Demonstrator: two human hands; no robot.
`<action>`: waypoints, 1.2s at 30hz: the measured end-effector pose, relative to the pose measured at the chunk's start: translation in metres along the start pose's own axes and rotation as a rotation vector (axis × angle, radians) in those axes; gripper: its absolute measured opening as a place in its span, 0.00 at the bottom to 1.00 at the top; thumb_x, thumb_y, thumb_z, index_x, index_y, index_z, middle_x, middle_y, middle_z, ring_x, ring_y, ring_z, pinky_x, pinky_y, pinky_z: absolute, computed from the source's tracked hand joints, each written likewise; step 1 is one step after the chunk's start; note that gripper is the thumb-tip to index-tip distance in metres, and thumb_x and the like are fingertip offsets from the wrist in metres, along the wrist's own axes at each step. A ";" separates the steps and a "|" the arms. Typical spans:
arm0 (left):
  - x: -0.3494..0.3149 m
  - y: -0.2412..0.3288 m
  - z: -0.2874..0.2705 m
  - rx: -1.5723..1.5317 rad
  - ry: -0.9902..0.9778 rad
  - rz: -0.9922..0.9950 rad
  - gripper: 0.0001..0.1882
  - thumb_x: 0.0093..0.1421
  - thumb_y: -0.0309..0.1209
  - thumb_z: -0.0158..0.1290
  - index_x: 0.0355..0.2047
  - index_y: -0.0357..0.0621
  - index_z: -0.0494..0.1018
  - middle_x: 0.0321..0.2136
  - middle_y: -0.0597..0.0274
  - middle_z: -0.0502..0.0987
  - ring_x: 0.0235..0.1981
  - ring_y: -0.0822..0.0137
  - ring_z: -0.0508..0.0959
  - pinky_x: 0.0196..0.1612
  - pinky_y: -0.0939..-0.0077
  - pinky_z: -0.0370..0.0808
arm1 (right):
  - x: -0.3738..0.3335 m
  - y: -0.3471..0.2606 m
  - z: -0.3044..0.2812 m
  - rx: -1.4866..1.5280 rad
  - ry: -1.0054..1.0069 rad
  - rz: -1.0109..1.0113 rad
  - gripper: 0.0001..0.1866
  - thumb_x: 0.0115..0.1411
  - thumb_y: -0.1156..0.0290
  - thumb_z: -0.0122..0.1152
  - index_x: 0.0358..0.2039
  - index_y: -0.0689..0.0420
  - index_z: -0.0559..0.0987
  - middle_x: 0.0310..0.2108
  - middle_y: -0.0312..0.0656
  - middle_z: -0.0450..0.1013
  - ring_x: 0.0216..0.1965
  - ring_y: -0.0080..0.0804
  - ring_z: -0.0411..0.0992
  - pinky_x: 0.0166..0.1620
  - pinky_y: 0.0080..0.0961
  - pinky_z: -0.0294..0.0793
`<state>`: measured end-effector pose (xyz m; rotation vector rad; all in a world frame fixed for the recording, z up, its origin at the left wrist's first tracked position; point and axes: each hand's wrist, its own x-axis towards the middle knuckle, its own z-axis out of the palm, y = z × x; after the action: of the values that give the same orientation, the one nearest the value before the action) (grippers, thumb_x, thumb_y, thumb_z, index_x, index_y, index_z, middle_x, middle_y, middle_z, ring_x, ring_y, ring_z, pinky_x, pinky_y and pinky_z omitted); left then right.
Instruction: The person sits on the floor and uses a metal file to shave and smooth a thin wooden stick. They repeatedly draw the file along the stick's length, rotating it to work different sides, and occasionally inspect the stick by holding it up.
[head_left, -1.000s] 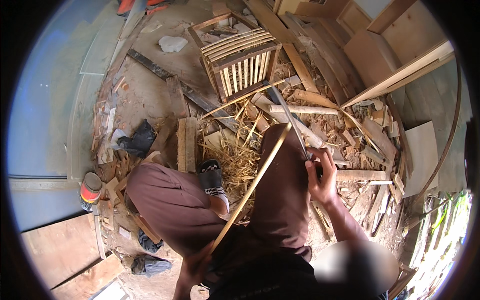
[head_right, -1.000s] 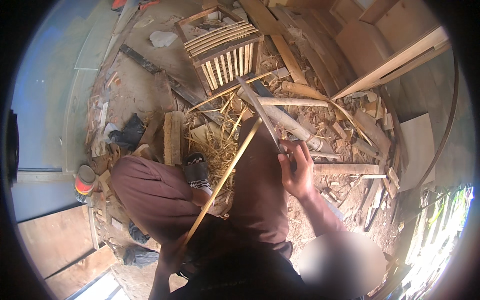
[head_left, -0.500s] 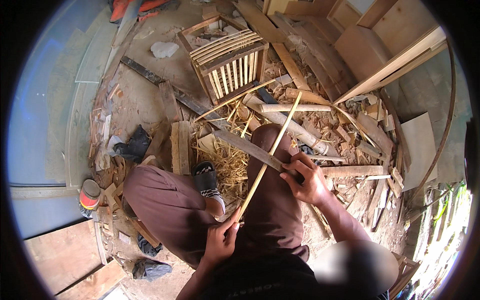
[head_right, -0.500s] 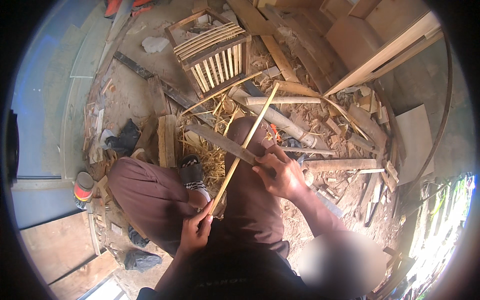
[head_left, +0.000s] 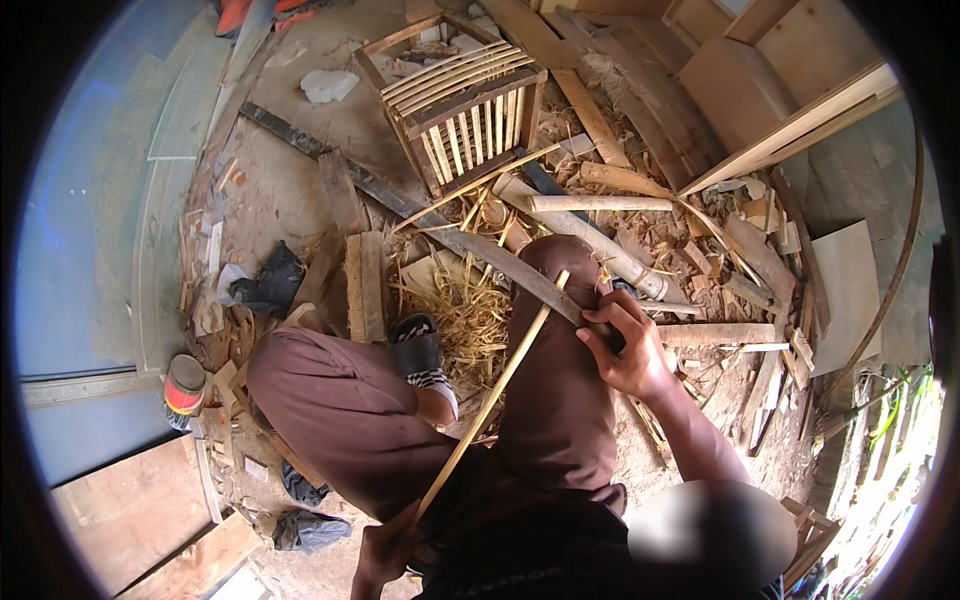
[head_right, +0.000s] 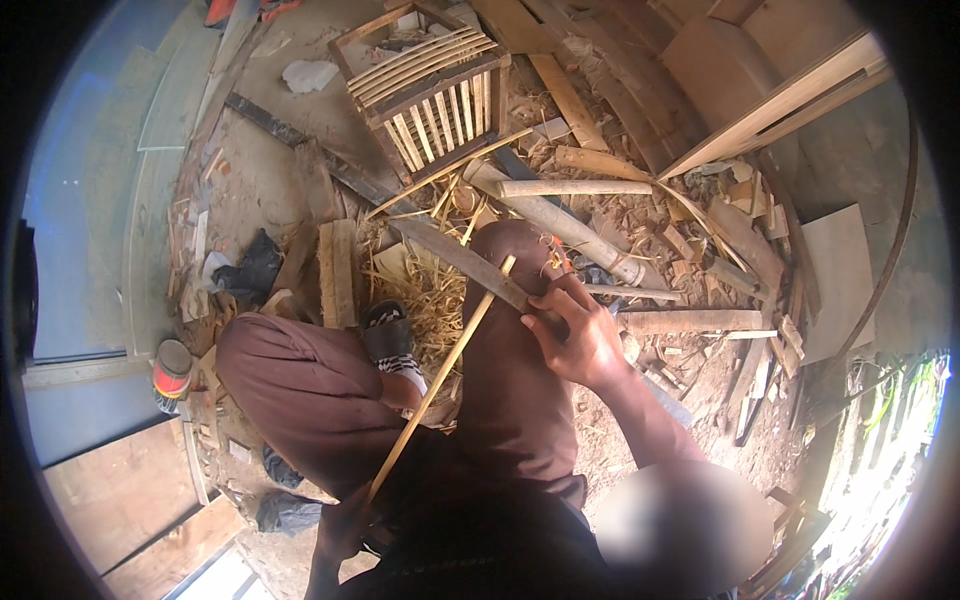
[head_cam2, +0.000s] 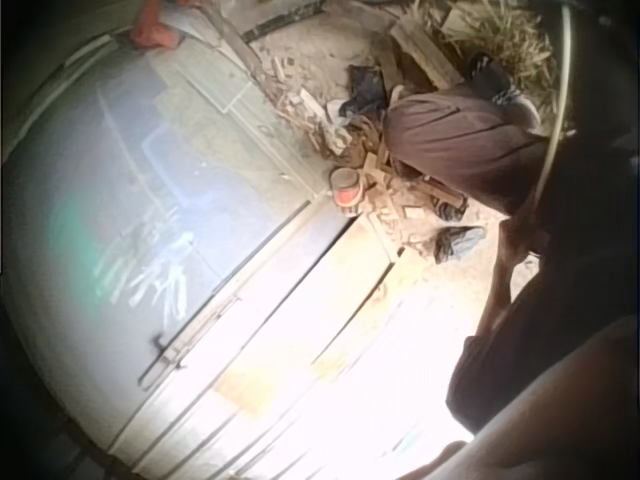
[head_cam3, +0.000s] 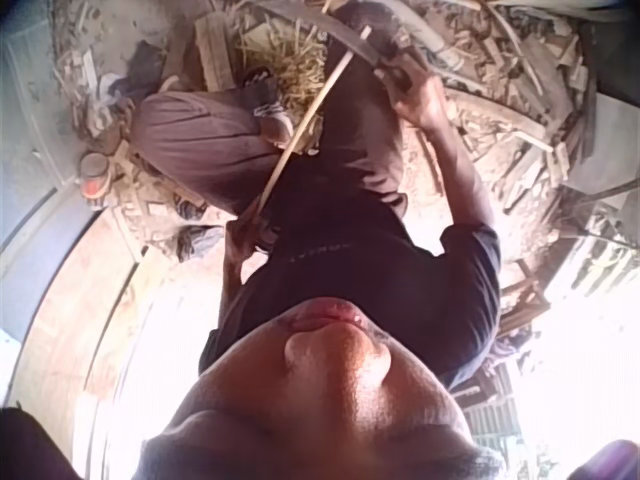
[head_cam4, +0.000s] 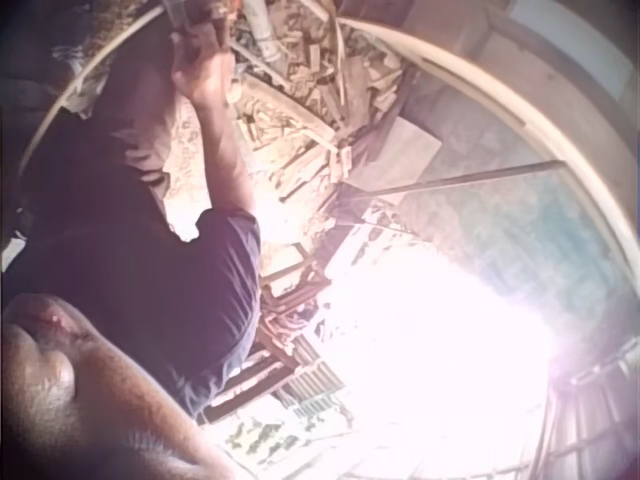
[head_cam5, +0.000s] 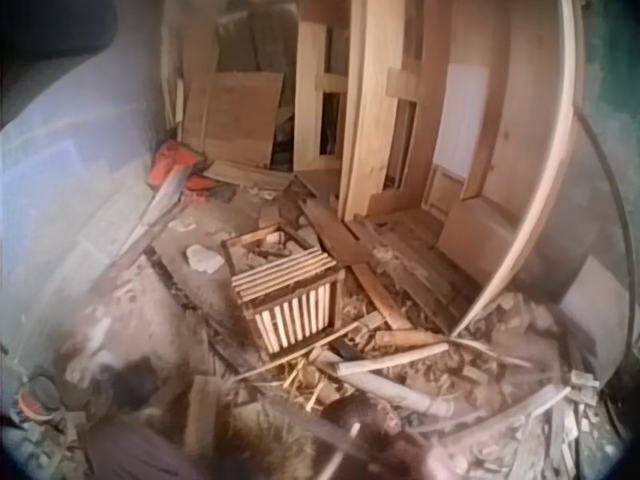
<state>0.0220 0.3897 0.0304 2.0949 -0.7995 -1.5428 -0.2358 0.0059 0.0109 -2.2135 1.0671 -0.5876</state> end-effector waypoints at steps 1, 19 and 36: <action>-0.004 -0.006 -0.004 0.093 0.028 0.129 0.22 0.64 0.22 0.54 0.59 0.36 0.74 0.38 0.48 0.84 0.33 0.70 0.83 0.39 0.73 0.77 | 0.001 -0.002 0.000 0.008 0.027 -0.016 0.11 0.56 0.74 0.71 0.39 0.61 0.79 0.41 0.48 0.75 0.37 0.49 0.78 0.38 0.38 0.78; 0.119 0.127 0.070 -0.080 0.324 0.681 0.18 0.69 0.27 0.52 0.57 0.38 0.76 0.34 0.43 0.83 0.25 0.56 0.83 0.29 0.69 0.75 | -0.009 -0.014 -0.003 -0.006 -0.058 -0.080 0.10 0.58 0.65 0.72 0.39 0.52 0.83 0.40 0.40 0.74 0.30 0.46 0.80 0.32 0.39 0.79; 0.032 0.032 0.019 0.024 0.165 0.417 0.12 0.64 0.22 0.56 0.47 0.37 0.81 0.33 0.50 0.85 0.33 0.67 0.86 0.36 0.72 0.79 | -0.003 0.003 0.002 0.050 0.027 -0.047 0.12 0.55 0.73 0.73 0.39 0.59 0.80 0.40 0.45 0.75 0.35 0.47 0.80 0.36 0.37 0.79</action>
<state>0.0050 0.3446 0.0222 1.8868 -1.1110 -1.1295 -0.2379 0.0073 0.0067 -2.1978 1.0056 -0.6588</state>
